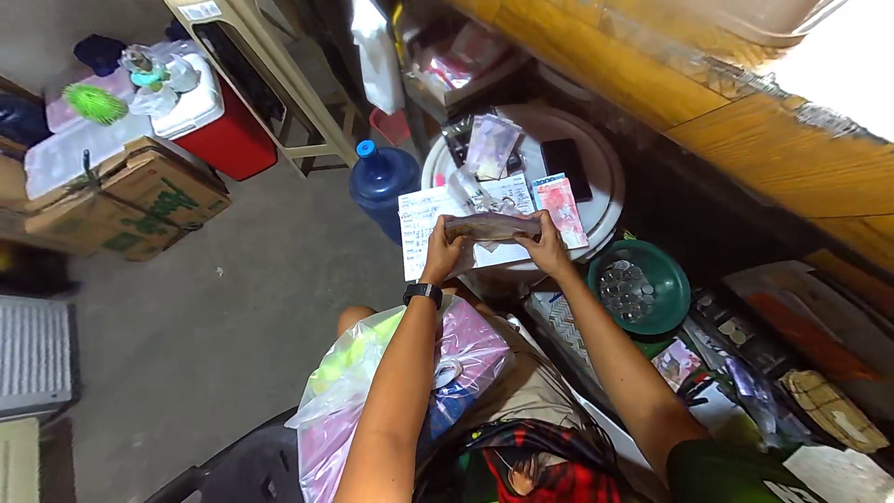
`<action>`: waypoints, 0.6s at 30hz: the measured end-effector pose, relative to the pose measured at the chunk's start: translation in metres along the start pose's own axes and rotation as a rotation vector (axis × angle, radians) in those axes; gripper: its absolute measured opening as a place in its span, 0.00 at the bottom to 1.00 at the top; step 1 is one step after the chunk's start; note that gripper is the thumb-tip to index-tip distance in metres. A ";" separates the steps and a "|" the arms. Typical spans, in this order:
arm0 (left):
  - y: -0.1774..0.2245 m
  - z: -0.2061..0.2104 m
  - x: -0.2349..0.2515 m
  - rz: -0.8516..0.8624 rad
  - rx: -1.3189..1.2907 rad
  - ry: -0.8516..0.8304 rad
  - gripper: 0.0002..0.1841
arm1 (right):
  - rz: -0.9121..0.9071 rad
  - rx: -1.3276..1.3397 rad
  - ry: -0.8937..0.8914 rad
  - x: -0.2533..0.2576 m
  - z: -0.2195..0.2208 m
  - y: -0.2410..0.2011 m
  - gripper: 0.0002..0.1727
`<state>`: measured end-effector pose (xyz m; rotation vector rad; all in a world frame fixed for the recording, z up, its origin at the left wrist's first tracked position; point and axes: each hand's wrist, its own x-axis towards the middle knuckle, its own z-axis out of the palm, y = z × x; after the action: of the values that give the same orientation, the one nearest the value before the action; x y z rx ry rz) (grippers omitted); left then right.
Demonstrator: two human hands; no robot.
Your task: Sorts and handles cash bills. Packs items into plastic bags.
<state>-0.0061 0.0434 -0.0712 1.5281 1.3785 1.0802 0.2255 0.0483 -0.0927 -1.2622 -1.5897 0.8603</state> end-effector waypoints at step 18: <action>0.067 -0.024 -0.014 0.094 -1.096 0.008 0.36 | 0.843 1.074 -0.119 -0.034 0.058 -0.151 0.16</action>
<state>-0.0083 0.0240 -0.0012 0.7551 0.4951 1.5269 0.1215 -0.0199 0.0165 -1.0044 -0.3766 1.9756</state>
